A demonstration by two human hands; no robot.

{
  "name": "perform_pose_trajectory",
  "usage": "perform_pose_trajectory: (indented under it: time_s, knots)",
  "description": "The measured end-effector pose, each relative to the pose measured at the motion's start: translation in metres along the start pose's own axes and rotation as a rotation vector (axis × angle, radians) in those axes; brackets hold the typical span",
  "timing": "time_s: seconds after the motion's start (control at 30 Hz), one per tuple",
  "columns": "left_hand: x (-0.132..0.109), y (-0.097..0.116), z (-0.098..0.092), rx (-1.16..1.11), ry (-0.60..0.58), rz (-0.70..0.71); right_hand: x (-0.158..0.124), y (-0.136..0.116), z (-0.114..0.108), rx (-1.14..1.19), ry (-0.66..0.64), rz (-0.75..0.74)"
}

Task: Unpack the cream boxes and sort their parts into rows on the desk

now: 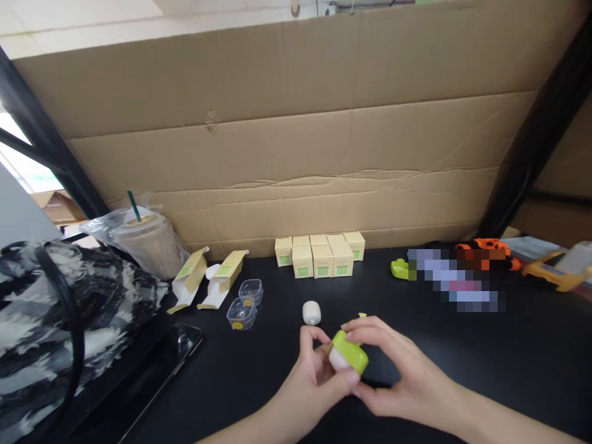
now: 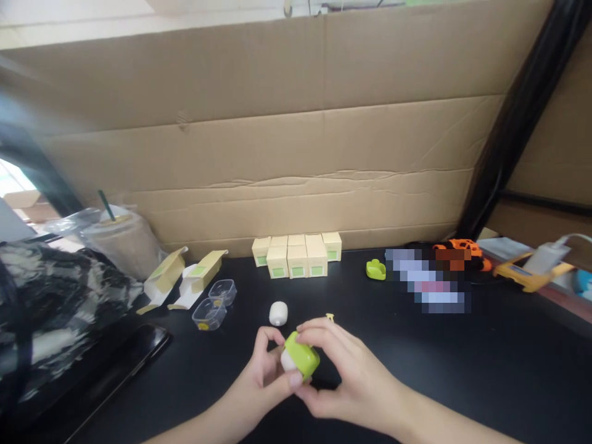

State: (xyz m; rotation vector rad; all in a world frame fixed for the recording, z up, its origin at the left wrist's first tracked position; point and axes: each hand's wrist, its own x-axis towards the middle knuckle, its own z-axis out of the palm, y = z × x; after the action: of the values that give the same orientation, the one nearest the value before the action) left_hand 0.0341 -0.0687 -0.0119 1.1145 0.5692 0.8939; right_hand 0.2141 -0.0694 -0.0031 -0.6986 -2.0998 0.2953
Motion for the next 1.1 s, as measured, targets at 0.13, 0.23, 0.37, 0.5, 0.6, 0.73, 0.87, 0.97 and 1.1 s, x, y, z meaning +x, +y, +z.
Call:
perform_pose_trajectory:
  time_s: [0.13, 0.23, 0.37, 0.5, 0.6, 0.73, 0.87, 0.97, 1.1]
  knots:
    - [-0.001, -0.008, -0.006, 0.052, -0.069, -0.013, 0.001, -0.003, -0.001, 0.001, -0.058, -0.05]
    - [-0.002, -0.007, -0.009, 0.118, -0.065, -0.073, 0.002, -0.005, -0.002, 0.02, -0.111, -0.04]
    - [-0.002, -0.002, -0.006, 0.196, -0.076, -0.135, 0.004, -0.006, -0.001, 0.063, -0.112, -0.014]
    - [-0.001, 0.002, 0.0, 0.173, -0.012, -0.148, 0.006, -0.005, 0.001, 0.094, -0.108, 0.051]
    - [0.0, 0.004, 0.003, 0.135, 0.014, -0.134, 0.009, -0.005, 0.001, 0.118, -0.161, 0.087]
    - [-0.002, 0.005, 0.002, 0.129, -0.025, -0.099, 0.012, -0.008, -0.002, 0.148, -0.198, 0.103]
    - [-0.003, 0.011, -0.002, 0.139, -0.141, -0.06, 0.013, -0.012, -0.008, 0.171, -0.201, 0.087]
    - [-0.003, 0.021, -0.008, 0.228, -0.315, -0.101, 0.015, -0.016, -0.017, 0.139, -0.243, 0.035]
    - [-0.004, 0.031, -0.018, 0.324, -0.354, -0.136, 0.017, -0.018, -0.022, 0.027, -0.217, -0.071]
